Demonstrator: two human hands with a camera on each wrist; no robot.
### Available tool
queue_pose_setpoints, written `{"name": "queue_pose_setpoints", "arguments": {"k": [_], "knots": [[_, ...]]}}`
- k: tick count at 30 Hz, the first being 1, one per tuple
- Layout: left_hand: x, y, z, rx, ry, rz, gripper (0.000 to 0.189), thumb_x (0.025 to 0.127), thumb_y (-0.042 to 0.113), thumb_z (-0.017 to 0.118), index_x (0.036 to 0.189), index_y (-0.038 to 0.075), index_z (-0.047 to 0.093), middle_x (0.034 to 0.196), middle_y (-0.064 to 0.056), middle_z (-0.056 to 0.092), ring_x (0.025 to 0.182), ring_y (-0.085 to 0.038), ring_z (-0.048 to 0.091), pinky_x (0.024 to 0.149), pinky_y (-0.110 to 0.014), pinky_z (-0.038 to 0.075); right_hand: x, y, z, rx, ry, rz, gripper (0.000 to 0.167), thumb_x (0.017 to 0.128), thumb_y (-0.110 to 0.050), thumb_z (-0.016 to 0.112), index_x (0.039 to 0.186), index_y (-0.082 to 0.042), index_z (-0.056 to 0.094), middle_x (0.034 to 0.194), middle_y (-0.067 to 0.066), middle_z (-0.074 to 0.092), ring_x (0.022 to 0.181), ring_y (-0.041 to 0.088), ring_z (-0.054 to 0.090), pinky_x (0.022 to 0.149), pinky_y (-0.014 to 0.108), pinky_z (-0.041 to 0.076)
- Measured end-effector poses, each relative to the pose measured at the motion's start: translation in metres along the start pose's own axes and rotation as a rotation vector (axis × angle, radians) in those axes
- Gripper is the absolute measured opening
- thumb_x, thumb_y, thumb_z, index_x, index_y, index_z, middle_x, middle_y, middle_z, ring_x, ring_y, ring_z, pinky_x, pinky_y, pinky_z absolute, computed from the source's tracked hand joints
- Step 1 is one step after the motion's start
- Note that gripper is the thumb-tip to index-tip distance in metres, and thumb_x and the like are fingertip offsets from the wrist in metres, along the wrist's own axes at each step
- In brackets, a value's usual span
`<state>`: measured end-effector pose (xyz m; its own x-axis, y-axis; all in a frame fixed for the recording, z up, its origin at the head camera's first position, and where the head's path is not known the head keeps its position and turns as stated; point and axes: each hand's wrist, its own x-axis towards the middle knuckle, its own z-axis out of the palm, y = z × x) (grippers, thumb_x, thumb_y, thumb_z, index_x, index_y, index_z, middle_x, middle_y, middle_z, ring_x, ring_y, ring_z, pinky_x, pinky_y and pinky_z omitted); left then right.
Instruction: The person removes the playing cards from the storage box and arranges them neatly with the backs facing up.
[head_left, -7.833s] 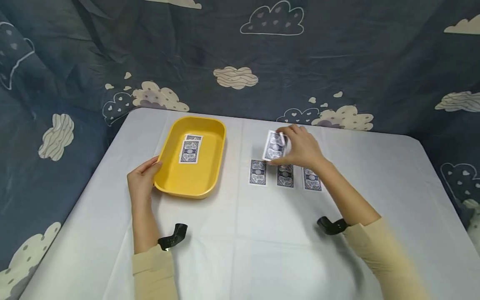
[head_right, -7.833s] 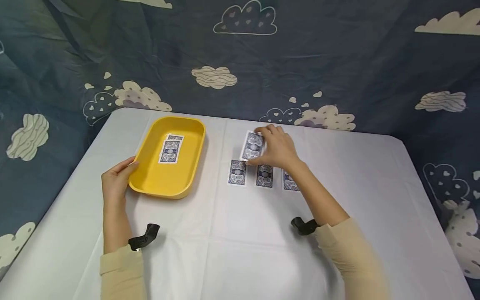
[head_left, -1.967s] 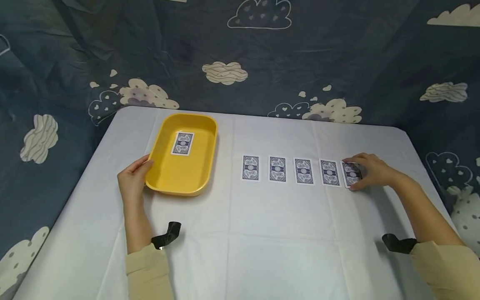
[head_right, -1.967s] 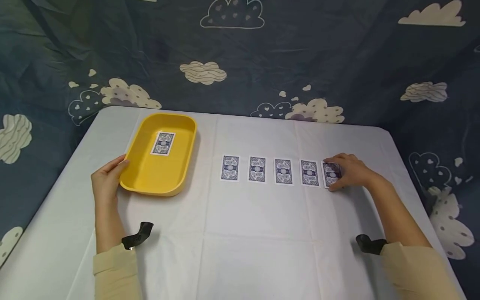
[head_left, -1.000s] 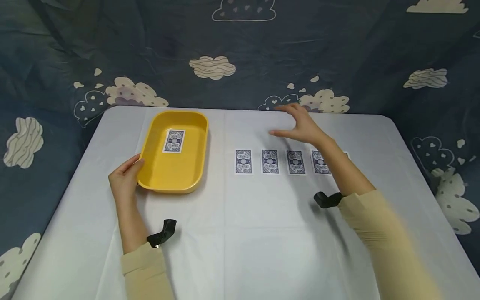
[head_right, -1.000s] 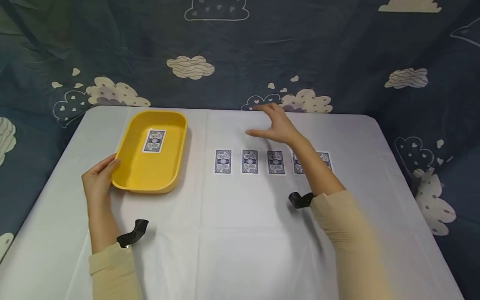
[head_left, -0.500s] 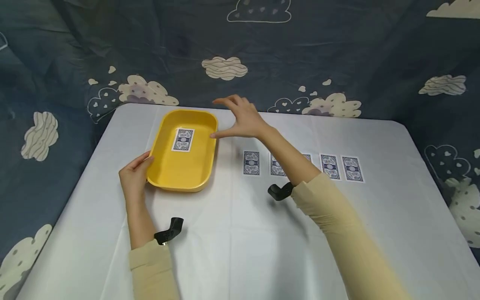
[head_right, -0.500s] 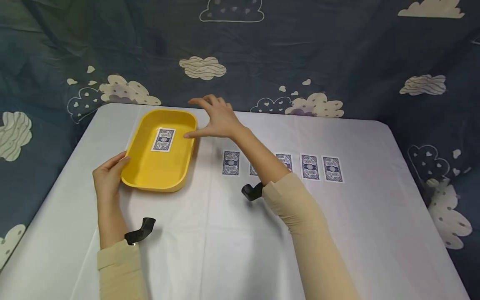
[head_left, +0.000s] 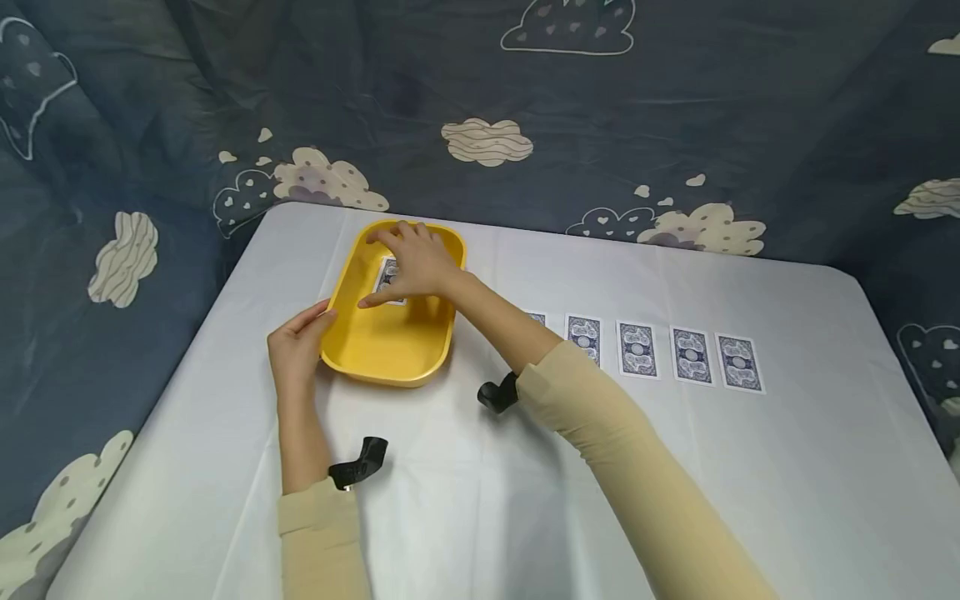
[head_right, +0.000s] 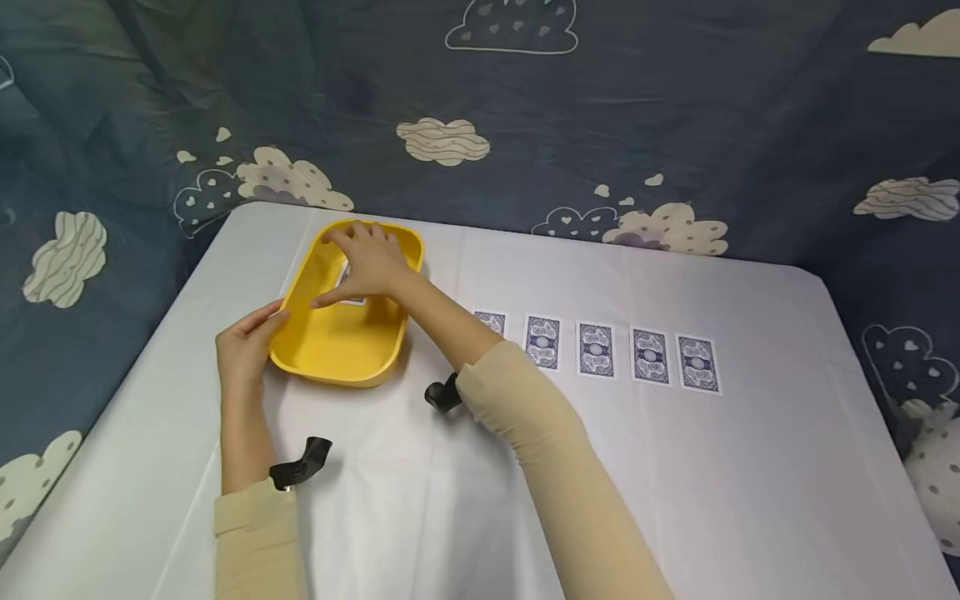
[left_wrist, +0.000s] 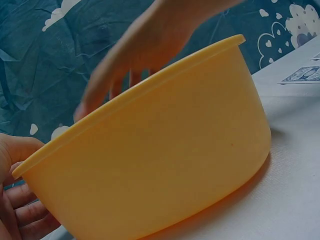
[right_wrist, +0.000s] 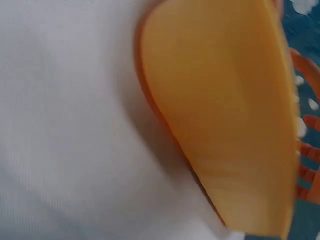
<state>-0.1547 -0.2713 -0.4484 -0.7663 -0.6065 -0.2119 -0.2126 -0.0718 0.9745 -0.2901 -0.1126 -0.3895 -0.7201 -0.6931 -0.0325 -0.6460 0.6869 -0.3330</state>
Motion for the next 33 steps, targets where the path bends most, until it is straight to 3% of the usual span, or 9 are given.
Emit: {"name": "queue_pose_setpoints", "arguments": {"k": [5,9,14,19,27,33], "knots": [[0.014,-0.021,0.004,-0.008,-0.001,0.047,0.038,0.072,0.036,0.078,0.104,0.017,0.072,0.1,-0.001,0.069,0.091,-0.01,0.062,0.074,-0.018,0.048,0.011,-0.001,0.019,-0.026,-0.128,0.132,0.107,0.053,-0.073,0.071,0.14,-0.025,0.032,0.133,0.007,0.036,0.12,0.024,0.032,0.098,0.04,0.031],[0.023,-0.036,0.01,0.004,-0.004,0.042,0.038,0.071,0.039,0.079,0.102,0.02,0.073,0.101,-0.001,0.069,0.091,-0.011,0.063,0.075,-0.019,0.049,0.013,0.005,0.029,-0.062,-0.192,0.223,0.116,0.05,-0.07,0.076,0.142,-0.018,0.029,0.132,0.01,0.033,0.121,0.025,0.028,0.098,0.04,0.029],[0.022,-0.032,0.004,-0.065,-0.029,0.057,0.034,0.072,0.03,0.079,0.102,0.016,0.073,0.097,-0.002,0.07,0.086,-0.01,0.063,0.072,-0.018,0.049,0.02,0.01,0.037,-0.068,-0.186,0.262,0.112,0.05,-0.069,0.076,0.138,-0.014,0.033,0.129,0.009,0.032,0.121,0.025,0.026,0.1,0.04,0.028],[0.025,-0.031,0.001,-0.061,-0.003,0.075,0.037,0.07,0.034,0.08,0.101,0.016,0.073,0.094,0.0,0.07,0.087,-0.01,0.063,0.071,-0.016,0.048,0.025,0.009,0.036,-0.029,-0.165,0.276,0.104,0.05,-0.067,0.077,0.131,-0.016,0.039,0.123,0.007,0.034,0.116,0.023,0.028,0.098,0.039,0.028],[-0.005,0.005,0.004,-0.004,-0.001,0.048,0.033,0.078,0.026,0.075,0.107,0.01,0.07,0.098,-0.001,0.069,0.088,-0.007,0.061,0.075,-0.017,0.048,0.024,0.009,0.035,-0.011,-0.137,0.271,0.095,0.05,-0.066,0.078,0.121,-0.014,0.042,0.115,0.005,0.037,0.111,0.022,0.03,0.092,0.036,0.027],[-0.007,0.007,0.003,-0.003,0.001,0.013,0.033,0.079,0.022,0.074,0.108,0.008,0.069,0.095,0.0,0.068,0.086,-0.007,0.061,0.078,-0.019,0.048,0.02,0.009,0.029,-0.057,-0.069,0.201,0.097,0.051,-0.071,0.074,0.122,-0.013,0.043,0.119,0.005,0.042,0.114,0.022,0.032,0.093,0.038,0.027]]}}
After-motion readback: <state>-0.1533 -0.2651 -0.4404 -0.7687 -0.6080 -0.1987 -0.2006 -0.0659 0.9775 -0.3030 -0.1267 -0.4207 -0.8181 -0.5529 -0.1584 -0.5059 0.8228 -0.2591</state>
